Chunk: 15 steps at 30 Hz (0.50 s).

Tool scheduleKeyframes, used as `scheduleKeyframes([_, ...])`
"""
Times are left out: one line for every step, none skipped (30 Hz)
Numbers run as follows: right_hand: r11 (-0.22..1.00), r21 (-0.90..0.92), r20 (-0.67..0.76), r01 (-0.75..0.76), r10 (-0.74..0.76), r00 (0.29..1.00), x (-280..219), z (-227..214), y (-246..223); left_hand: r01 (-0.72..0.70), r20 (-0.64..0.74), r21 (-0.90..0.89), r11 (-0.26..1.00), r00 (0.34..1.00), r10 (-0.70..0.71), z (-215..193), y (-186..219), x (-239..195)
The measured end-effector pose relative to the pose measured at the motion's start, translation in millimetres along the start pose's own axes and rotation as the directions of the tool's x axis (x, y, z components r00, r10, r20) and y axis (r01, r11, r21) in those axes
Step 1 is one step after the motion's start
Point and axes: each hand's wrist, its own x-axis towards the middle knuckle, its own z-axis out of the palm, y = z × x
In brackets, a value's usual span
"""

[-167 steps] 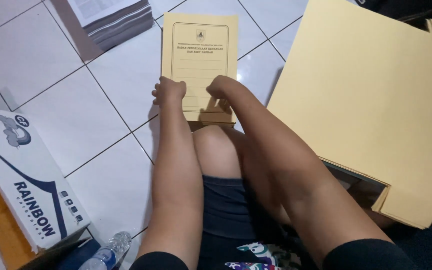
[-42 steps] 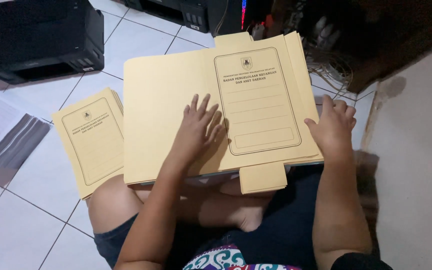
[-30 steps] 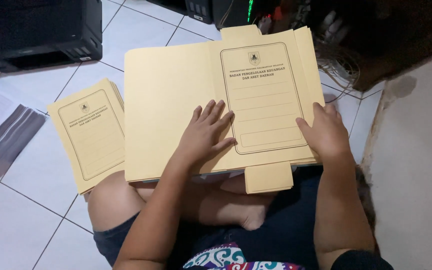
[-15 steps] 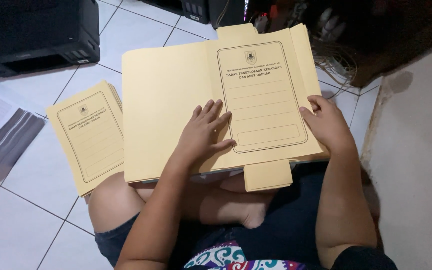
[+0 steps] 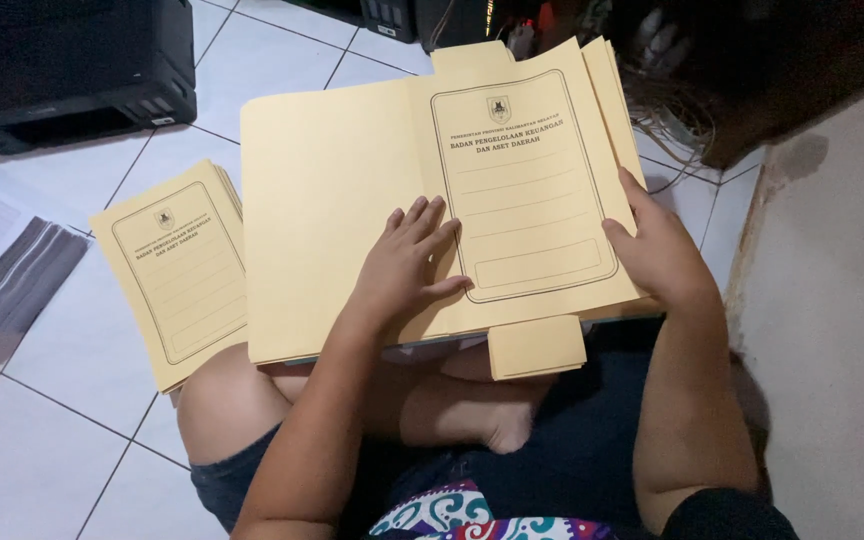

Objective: The person sits on the floor and repeatedly folds yellow file folders. They open each folder, fold the side flaps inward, and then fold the top and bottom flaps to close it. The person handles the folders one at a time, stacking the folded ones on their lap.

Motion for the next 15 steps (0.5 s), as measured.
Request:
scheduleKeyframes([1.000, 0.007, 0.001, 0.014, -0.014, 1.000, -1.4, -1.3, -2.1, -0.002, -0.002, -0.003, 1.000, 1.000, 0.002, 2.8, -2.5, 0.3])
scheduleKeyframes([0.999, 0.015, 0.001, 0.029, -0.029, 1.000, -2.8, -2.7, -4.2, -0.004, -0.003, -0.005, 1.000, 1.000, 0.004, 5.6, -4.9, 0.5])
scheduleKeyframes([0.999, 0.014, 0.001, 0.029, -0.029, 1.000, -0.6, -3.3, -1.9, -0.004, -0.004, -0.005, 1.000, 1.000, 0.004, 0.9, -3.2, -0.5])
scheduleKeyframes([0.999, 0.042, 0.002, 0.029, -0.029, 1.000, 1.7, -4.0, 0.3, -0.005, -0.003, -0.042, 0.999, 1.000, 0.005, -3.8, -1.4, -1.5])
scheduleKeyframes([0.997, 0.071, 0.004, 0.028, -0.028, 1.000, 3.9, -4.5, 3.0, -0.005, 0.000, -0.079, 0.997, 1.000, 0.005, -8.2, 0.6, -2.6])
scheduleKeyframes([0.997, 0.070, 0.005, 0.027, -0.028, 1.000, 5.7, -4.4, 3.3, -0.004, 0.000, -0.079, 0.997, 1.000, 0.004, -10.5, -0.1, -3.4])
scheduleKeyframes([0.994, 0.102, 0.007, 0.033, -0.034, 0.999, 6.9, -4.4, 3.9, 0.024, 0.017, -0.084, 0.996, 1.000, -0.023, -12.5, -0.7, -4.1])
scheduleKeyframes([0.990, 0.133, 0.008, 0.039, -0.040, 0.999, 8.1, -4.4, 4.5, 0.053, 0.034, -0.088, 0.995, 0.998, -0.050, -14.5, -1.2, -4.8])
scheduleKeyframes([0.990, 0.133, 0.008, 0.037, -0.038, 0.999, 10.6, -4.7, 10.1, 0.051, 0.035, -0.089, 0.995, 0.998, -0.048, -13.5, -3.6, -4.8])
scheduleKeyframes([0.991, 0.133, 0.009, 0.029, -0.030, 1.000, 13.0, -5.0, 15.6, 0.064, 0.054, -0.068, 0.996, 0.997, -0.060, -12.4, -5.9, -4.7])
scheduleKeyframes([0.991, 0.133, 0.011, 0.021, -0.023, 1.000, 15.3, -4.7, 21.1, 0.077, 0.073, -0.047, 0.996, 0.995, -0.073, -11.4, -8.6, -5.3])
scheduleKeyframes([0.991, 0.134, 0.011, 0.020, -0.021, 1.000, 22.2, -2.7, 34.4, 0.076, 0.074, -0.047, 0.996, 0.995, -0.072, -15.0, -7.3, -5.4])
scheduleKeyframes([0.980, 0.191, 0.012, 0.055, -0.059, 0.998, 28.8, -0.7, 48.0, 0.087, 0.097, -0.059, 0.994, 0.992, -0.081, -18.4, -5.7, -5.9])
scheduleKeyframes([0.964, 0.248, 0.011, 0.090, -0.095, 0.995, 35.4, 1.4, 61.5, 0.098, 0.120, -0.071, 0.993, 0.989, -0.089, -21.9, -4.3, -6.4])
scheduleKeyframes([0.965, 0.248, 0.013, 0.089, -0.095, 0.995, 37.8, 1.6, 68.3, 0.099, 0.121, -0.072, 0.992, 0.989, -0.090, -20.2, -6.7, -5.8])
